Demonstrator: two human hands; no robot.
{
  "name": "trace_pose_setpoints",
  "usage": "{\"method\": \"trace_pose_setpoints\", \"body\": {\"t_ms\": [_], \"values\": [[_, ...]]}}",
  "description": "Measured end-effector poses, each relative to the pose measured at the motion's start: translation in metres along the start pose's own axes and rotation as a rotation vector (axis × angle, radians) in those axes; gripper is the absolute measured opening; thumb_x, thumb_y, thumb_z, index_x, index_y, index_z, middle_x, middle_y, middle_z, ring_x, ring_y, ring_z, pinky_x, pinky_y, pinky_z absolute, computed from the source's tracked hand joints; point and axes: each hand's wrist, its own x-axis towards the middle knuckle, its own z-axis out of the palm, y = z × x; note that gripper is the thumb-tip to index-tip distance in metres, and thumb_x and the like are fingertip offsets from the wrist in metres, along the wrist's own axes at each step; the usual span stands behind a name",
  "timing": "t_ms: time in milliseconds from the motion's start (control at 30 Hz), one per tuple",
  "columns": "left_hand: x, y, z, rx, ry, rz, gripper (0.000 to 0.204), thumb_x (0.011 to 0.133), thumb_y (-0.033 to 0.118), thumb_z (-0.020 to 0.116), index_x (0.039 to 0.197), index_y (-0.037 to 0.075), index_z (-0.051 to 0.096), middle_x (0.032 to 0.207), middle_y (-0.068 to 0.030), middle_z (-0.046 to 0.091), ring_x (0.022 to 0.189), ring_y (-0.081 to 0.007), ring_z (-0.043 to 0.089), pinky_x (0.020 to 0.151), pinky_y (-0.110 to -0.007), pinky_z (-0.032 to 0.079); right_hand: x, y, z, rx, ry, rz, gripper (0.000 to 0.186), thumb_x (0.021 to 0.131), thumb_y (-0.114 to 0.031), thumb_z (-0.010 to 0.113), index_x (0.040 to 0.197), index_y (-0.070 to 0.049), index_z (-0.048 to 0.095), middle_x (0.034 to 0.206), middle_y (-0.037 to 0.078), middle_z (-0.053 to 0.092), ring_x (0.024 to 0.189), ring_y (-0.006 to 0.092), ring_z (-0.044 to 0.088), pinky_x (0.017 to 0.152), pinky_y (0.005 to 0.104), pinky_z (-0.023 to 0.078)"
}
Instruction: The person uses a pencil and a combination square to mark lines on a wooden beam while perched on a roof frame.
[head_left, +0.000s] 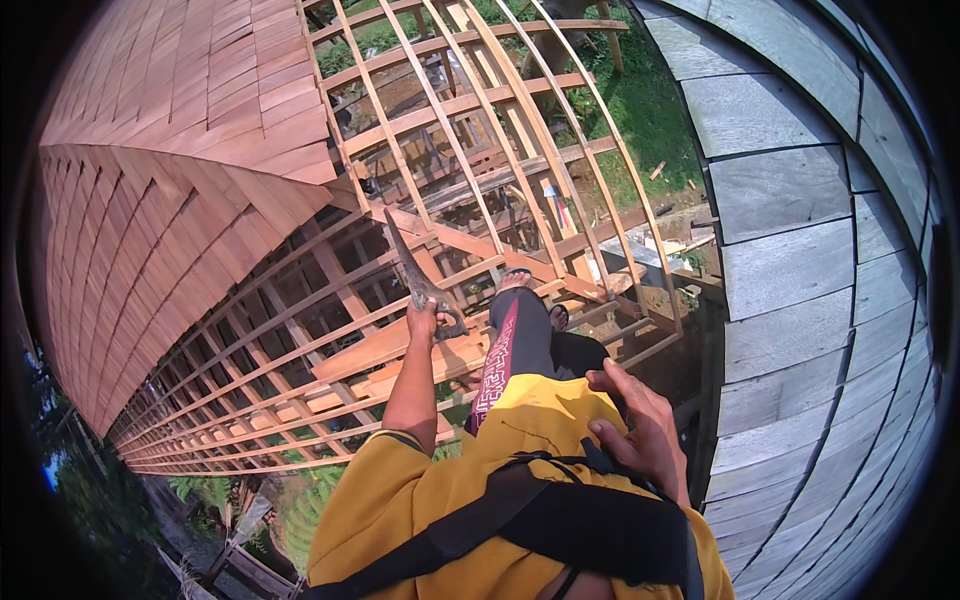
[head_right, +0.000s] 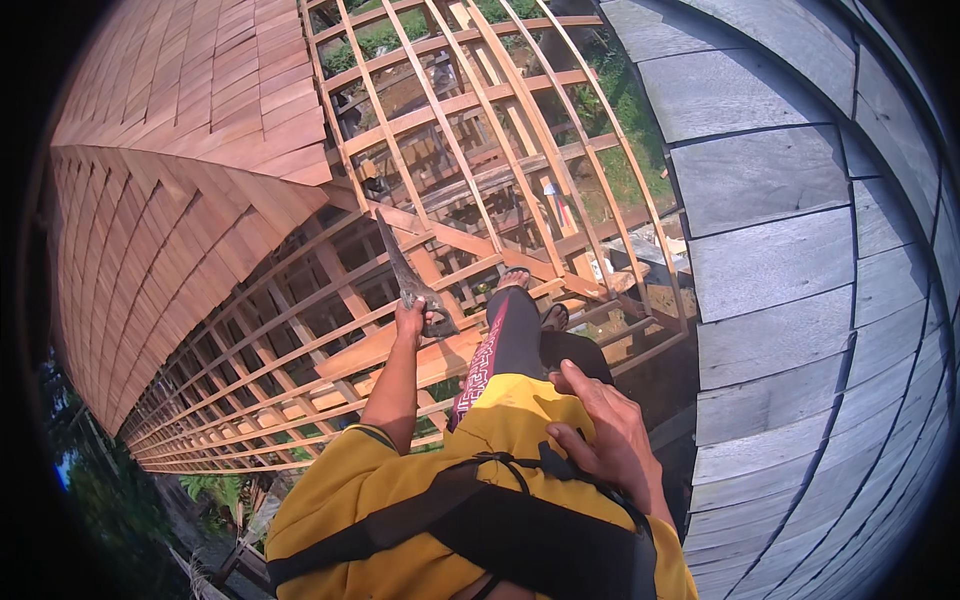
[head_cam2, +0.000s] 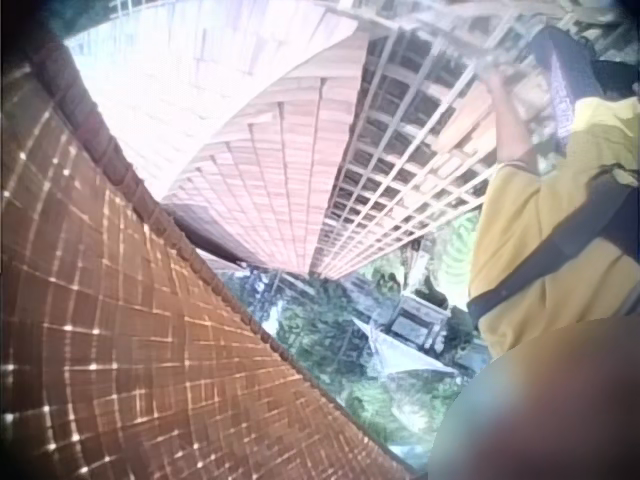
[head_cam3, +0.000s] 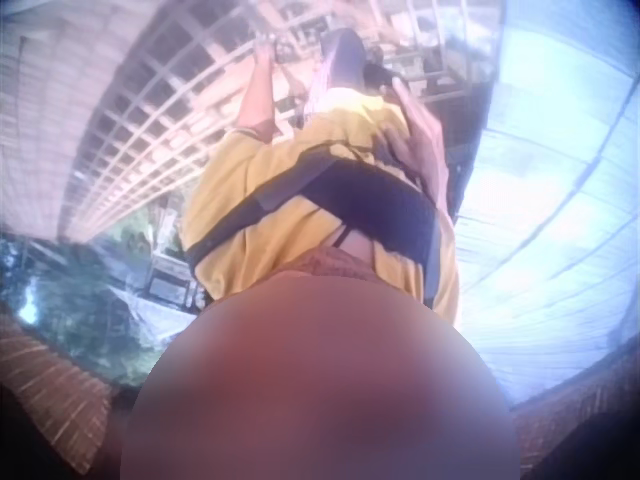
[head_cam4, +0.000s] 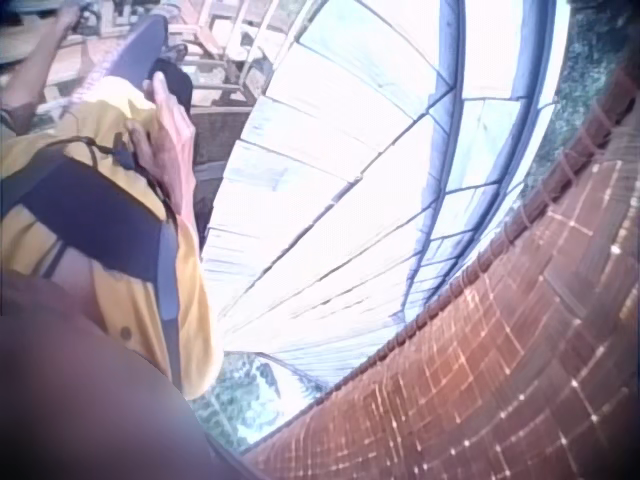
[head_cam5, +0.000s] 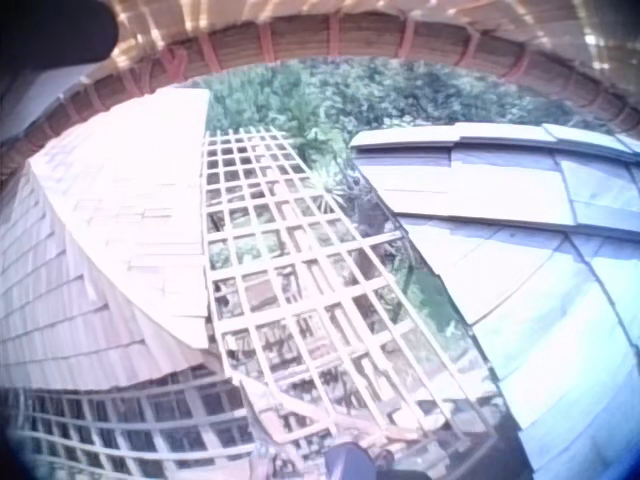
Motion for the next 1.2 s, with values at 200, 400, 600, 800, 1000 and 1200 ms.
{"method": "trace_pose_setpoints", "body": {"t_ms": [200, 400, 600, 800, 1000, 1200], "values": [[0.137, -0.048, 0.022, -0.085, -0.017, 0.064, 0.021, 0.090, 0.010, 0.068, 0.105, 0.004, 0.054, 0.079, -0.0039, 0.060, 0.049, -0.0108, 0.054, 0.042, -0.026, 0.044, 0.014, 0.099, 0.055, -0.065, -0.101, 0.423, 0.065, 0.084, -0.011, 0.074, 0.142, -0.004, 0.046, 0.117, 0.017, 0.067, 0.109, 0.0346, 0.064, 0.096, 0.0399, 0.050], [0.290, -0.122, 0.012, -0.027, 0.110, 0.237, 0.043, 0.089, 0.018, 0.069, 0.128, 0.004, 0.058, 0.104, -0.0072, 0.069, 0.089, -0.0165, 0.063, 0.075, -0.031, 0.051, 0.022, 0.281, 0.109, -0.021, 0.066, 0.559, 0.058, 0.085, -0.005, 0.069, 0.139, 0.001, 0.049, 0.115, 0.018, 0.069, 0.102, 0.0257, 0.069, 0.089, 0.0365, 0.053], [0.377, -0.150, -0.016, 0.201, 0.266, 0.196, 0.053, 0.092, 0.050, 0.063, 0.121, 0.005, 0.068, 0.094, -0.0095, 0.070, 0.081, -0.0174, 0.063, 0.075, -0.034, 0.050, 0.117, 0.460, 0.153, -0.250, -0.068, 0.340, 0.054, 0.087, -0.006, 0.068, 0.138, 0.000, 0.050, 0.111, 0.017, 0.070, 0.100, 0.0258, 0.070, 0.083, 0.0365, 0.055], [0.439, -0.128, -0.016, 0.447, 0.345, 0.243, 0.065, 0.090, 0.061, 0.059, 0.118, 0.003, 0.068, 0.104, -0.0138, 0.070, 0.096, -0.0234, 0.065, 0.088, -0.036, 0.048, 0.235, 0.577, 0.208, -0.373, -0.046, -0.002, 0.058, 0.085, -0.010, 0.069, 0.139, -0.001, 0.049, 0.114, 0.019, 0.067, 0.105, 0.0329, 0.066, 0.092, 0.0405, 0.051], [0.442, -0.105, 0.001, 1.107, 0.525, 0.226, 0.085, 0.089, 0.071, 0.039, 0.126, -0.003, 0.061, 0.129, -0.0310, 0.058, 0.124, -0.0437, 0.054, 0.103, -0.049, 0.043, 0.195, 0.610, 0.193, -0.330, -0.235, -0.018, 0.063, 0.084, -0.014, 0.072, 0.142, -0.006, 0.048, 0.117, 0.019, 0.065, 0.101, 0.0327, 0.066, 0.088, 0.0413, 0.052], [0.425, -0.094, 0.019, 1.301, 0.447, 0.164, 0.086, 0.091, 0.074, 0.032, 0.122, 0.002, 0.067, 0.125, -0.0252, 0.063, 0.121, -0.0396, 0.059, 0.102, -0.049, 0.044, 0.189, 0.580, 0.186, -0.406, 0.130, 0.069, 0.063, 0.086, -0.009, 0.070, 0.143, -0.006, 0.046, 0.120, 0.019, 0.065, 0.099, 0.0326, 0.067, 0.084, 0.0416, 0.053]]}}
